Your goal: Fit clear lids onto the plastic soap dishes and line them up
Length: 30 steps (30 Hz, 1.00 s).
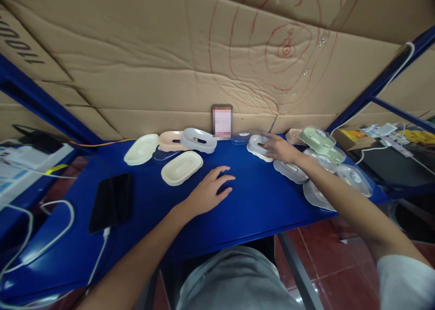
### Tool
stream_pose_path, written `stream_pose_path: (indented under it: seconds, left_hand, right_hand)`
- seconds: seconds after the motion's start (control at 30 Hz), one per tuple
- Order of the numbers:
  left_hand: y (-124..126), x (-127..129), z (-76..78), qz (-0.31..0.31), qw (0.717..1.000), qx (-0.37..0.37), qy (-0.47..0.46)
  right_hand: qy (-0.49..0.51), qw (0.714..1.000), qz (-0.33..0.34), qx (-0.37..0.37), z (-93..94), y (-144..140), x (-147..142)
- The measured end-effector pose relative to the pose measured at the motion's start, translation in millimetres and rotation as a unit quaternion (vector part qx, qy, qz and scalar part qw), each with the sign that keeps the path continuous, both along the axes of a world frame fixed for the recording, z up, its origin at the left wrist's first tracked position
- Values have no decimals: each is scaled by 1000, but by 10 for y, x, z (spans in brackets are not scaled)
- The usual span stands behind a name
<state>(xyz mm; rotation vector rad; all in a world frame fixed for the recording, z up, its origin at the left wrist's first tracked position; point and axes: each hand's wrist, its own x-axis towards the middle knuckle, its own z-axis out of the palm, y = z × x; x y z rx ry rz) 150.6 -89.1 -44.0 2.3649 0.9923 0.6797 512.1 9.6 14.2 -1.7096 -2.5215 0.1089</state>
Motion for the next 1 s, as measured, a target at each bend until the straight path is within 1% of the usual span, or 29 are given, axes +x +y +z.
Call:
stream_pose_path:
  seconds: [0.13,0.23,0.37,0.5,0.63,0.73,0.8,0.87,0.93,1.0]
  left_hand:
    - [1,7,16,-5,999,25,23]
    - [-20,37,40,-21,998,40,44]
    - [-46,122,36,-40,994,73,64]
    - [-40,195,11,-46,986,115,107]
    - [-26,161,37,-30,977,166,129]
    - [-32,89,78,-54,973,191,115]
    - [-44,52,97,-63,972,201,104]
    - [-61,37,105,-59,972,206,94]
    - [-75,39,107,-49,972,214,83]
    - [-83,47,106,-39,971,223,81]
  right_hand:
    - [39,993,114,-16,34,-189,-132]
    - [92,982,167,-11,67,-341,-233]
    - [128,974,188,-1,45,-480,-332]
    - [132,968,214,24,-35,-496,-371]
    - [108,969,214,52,-120,-468,-400]
    - [111,965,232,43,-136,-471,-473]
    - [115,961,248,32,-62,-509,-522]
    - [110,965,234,43,109,-613,-519]
    - [107,972,192,79,338,-813,-418]
    - [120,976,130,127,518,-1113,-206]
